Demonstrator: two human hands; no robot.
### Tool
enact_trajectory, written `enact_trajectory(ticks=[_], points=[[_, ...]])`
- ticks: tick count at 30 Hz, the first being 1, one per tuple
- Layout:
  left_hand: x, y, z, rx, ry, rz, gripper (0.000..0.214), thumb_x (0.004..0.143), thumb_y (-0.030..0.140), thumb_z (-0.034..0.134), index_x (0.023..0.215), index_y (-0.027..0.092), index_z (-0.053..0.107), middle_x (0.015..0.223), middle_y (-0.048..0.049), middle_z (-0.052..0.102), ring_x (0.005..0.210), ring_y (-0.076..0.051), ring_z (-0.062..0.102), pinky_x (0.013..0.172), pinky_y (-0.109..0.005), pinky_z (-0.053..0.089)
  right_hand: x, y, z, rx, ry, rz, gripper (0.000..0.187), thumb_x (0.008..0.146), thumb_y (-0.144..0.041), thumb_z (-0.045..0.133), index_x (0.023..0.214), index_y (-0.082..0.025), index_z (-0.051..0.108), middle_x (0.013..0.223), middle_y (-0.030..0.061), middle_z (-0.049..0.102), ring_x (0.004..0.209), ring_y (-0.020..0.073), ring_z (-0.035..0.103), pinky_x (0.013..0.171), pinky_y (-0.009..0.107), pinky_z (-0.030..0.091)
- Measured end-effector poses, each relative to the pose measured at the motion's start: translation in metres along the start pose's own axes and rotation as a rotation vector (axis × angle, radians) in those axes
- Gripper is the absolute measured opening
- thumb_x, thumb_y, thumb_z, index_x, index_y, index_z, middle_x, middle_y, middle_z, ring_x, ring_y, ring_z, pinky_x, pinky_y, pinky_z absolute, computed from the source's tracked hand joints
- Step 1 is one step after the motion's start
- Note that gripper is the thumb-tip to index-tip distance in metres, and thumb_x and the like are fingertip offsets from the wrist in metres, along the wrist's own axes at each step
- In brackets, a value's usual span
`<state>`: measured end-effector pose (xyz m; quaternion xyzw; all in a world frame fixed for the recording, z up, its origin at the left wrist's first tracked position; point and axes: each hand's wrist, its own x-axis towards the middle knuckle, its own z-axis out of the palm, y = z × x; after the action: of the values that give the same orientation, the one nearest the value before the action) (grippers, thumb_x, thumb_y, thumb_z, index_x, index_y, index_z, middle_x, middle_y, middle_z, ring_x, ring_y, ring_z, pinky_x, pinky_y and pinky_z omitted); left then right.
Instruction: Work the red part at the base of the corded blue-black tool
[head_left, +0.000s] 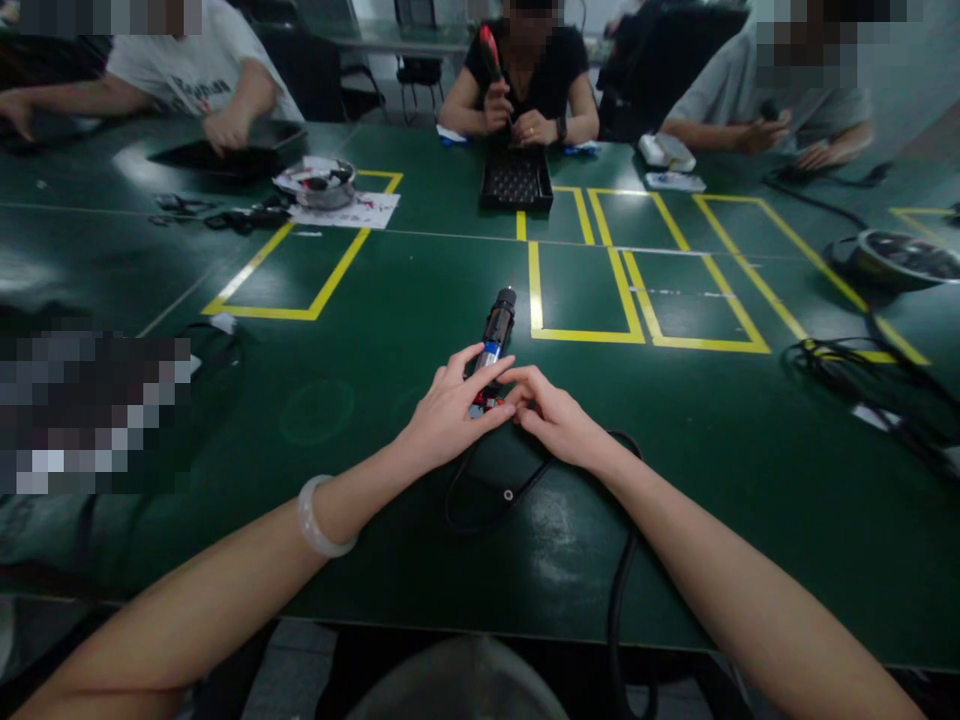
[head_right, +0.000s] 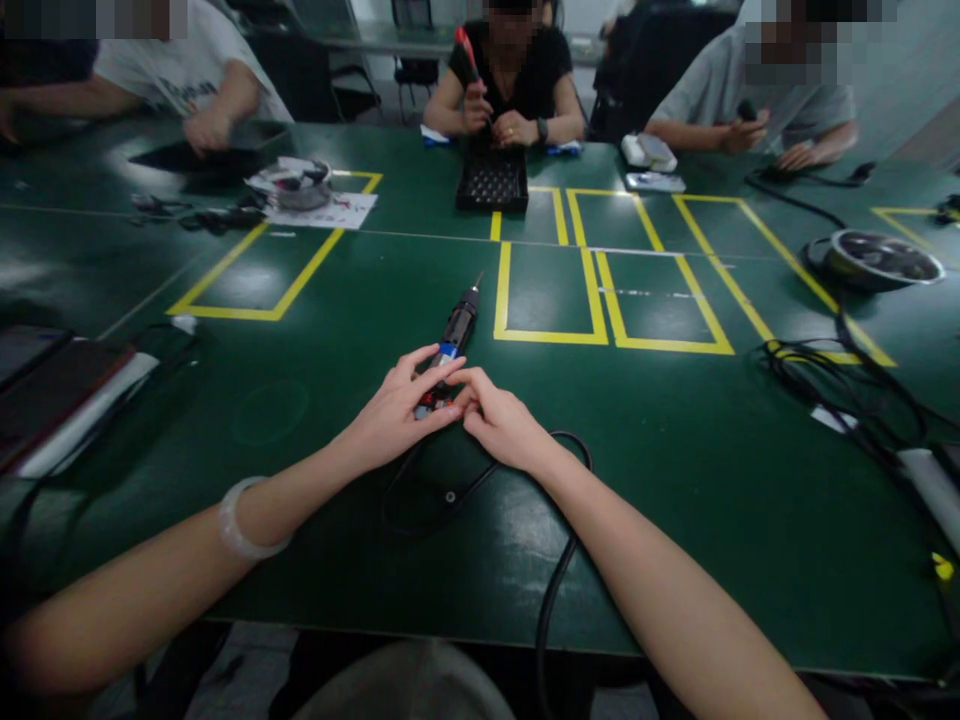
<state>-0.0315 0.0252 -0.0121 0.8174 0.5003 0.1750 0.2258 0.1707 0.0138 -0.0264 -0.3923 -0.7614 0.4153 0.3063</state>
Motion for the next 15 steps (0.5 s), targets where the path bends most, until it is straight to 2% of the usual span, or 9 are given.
enact_trajectory(ticks=[6, 9, 15], points=[[0.004, 0.003, 0.001, 0.131, 0.031, -0.004, 0.044, 0.086, 0.045, 0.063, 0.128, 0.031, 0.064, 0.151, -0.0082, 0.033, 0.122, -0.032, 0.050, 0.097, -0.049, 0.050, 0.001, -0.002, 0.002, -0.026, 0.039, 0.035, 0.047, 0.082, -0.005, 0.044, 0.126, -0.021, 0.043, 0.090, -0.0005, 0.066, 0.077, 0.0143, 0.061, 0.075, 0.027, 0.044], [0.004, 0.001, -0.001, 0.163, 0.044, -0.001, 0.041, 0.083, 0.042, 0.065, 0.122, 0.030, 0.066, 0.147, -0.0079, 0.035, 0.120, -0.030, 0.052, 0.092, -0.046, 0.053, 0.001, -0.002, 0.002, 0.009, 0.106, 0.042, 0.048, 0.082, -0.007, 0.045, 0.128, -0.021, 0.042, 0.089, -0.0007, 0.066, 0.074, 0.0135, 0.061, 0.072, 0.026, 0.045], [0.007, -0.018, -0.017, 0.289, 0.045, -0.010, 0.040, 0.081, 0.045, 0.064, 0.118, 0.031, 0.066, 0.145, -0.0061, 0.036, 0.119, -0.031, 0.051, 0.084, -0.045, 0.056, 0.000, -0.002, -0.006, -0.001, 0.266, -0.003, 0.031, 0.088, -0.013, 0.045, 0.118, -0.020, 0.051, 0.075, -0.0027, 0.062, 0.068, 0.0132, 0.060, 0.065, 0.025, 0.043]])
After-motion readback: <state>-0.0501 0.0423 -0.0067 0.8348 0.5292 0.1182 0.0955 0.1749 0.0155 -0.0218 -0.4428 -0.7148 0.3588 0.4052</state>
